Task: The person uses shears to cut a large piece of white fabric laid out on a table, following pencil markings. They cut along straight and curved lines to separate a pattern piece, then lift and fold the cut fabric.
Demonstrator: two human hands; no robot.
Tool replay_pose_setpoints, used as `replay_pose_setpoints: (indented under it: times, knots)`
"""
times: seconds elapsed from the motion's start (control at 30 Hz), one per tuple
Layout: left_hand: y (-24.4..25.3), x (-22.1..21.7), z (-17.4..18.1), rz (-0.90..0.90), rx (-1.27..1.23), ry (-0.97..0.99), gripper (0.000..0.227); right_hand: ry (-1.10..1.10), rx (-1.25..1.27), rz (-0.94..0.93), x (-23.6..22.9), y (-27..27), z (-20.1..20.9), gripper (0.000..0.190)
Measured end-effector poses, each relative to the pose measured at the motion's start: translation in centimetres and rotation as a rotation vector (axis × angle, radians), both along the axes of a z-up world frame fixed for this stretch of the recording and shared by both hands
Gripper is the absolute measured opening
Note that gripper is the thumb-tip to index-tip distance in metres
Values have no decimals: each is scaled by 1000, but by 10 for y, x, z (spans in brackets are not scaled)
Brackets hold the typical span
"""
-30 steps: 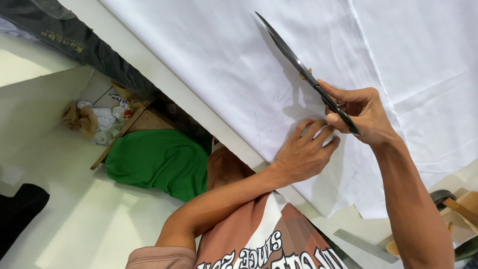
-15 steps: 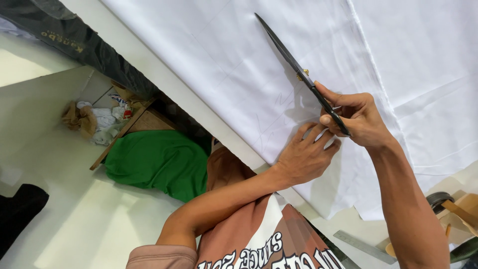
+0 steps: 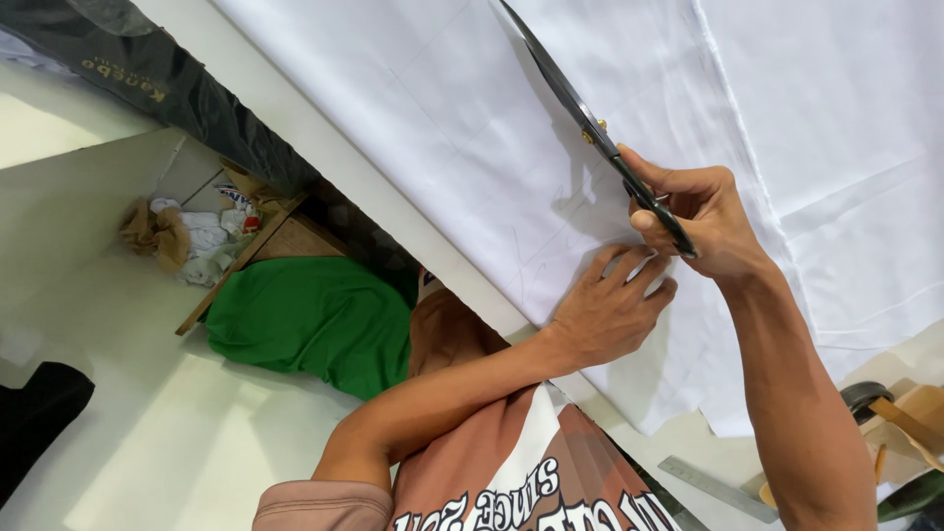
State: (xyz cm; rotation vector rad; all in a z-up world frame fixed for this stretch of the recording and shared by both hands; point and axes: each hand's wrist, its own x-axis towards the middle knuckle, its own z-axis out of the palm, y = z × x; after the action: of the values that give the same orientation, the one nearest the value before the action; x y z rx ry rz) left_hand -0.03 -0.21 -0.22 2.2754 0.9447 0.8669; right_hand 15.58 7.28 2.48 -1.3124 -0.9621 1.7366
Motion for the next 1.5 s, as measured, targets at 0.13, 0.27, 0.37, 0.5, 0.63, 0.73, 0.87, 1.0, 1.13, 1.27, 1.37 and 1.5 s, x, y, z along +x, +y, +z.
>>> replay_pose_setpoints:
  times: [0.13, 0.27, 0.37, 0.5, 0.63, 0.73, 0.87, 1.0, 1.13, 1.27, 1.37, 1.5]
  knots:
    - [2, -3, 2, -26, -15, 4, 20, -52, 28, 29, 2, 2, -2, 55]
    - [2, -2, 1, -13, 0, -5, 21, -69, 37, 38, 2, 2, -5, 55]
    - [3, -4, 3, -14, -2, -6, 21, -78, 34, 45, 0, 3, 0, 54]
    - [-1, -2, 0, -28, -13, 14, 21, -31, -1, 34, 2, 5, 2, 58]
    - [-3, -2, -3, -56, -30, 38, 22, 4, -9, 14, 1, 10, -1, 58]
    - [1, -6, 3, -64, -37, 42, 21, 11, -7, 20, -1, 14, -2, 58]
    - [0, -6, 2, -66, -34, 43, 21, -9, -2, 34, -3, 17, -1, 59]
    - [-1, -4, 0, -80, -41, 46, 21, -41, 22, 50, -3, 16, -3, 60]
    - [-2, -5, -1, -82, -47, 39, 22, -68, 38, 57, -1, 13, -11, 60]
    - [-2, -5, -1, -86, -40, 47, 22, -65, 33, 50, -3, 14, -8, 59]
    - [-3, -3, -3, -71, -35, 30, 22, -72, 39, 60, -3, 13, -9, 60]
    - [-2, -4, -2, -60, -26, 30, 23, -100, 16, 62, -4, 13, -7, 61]
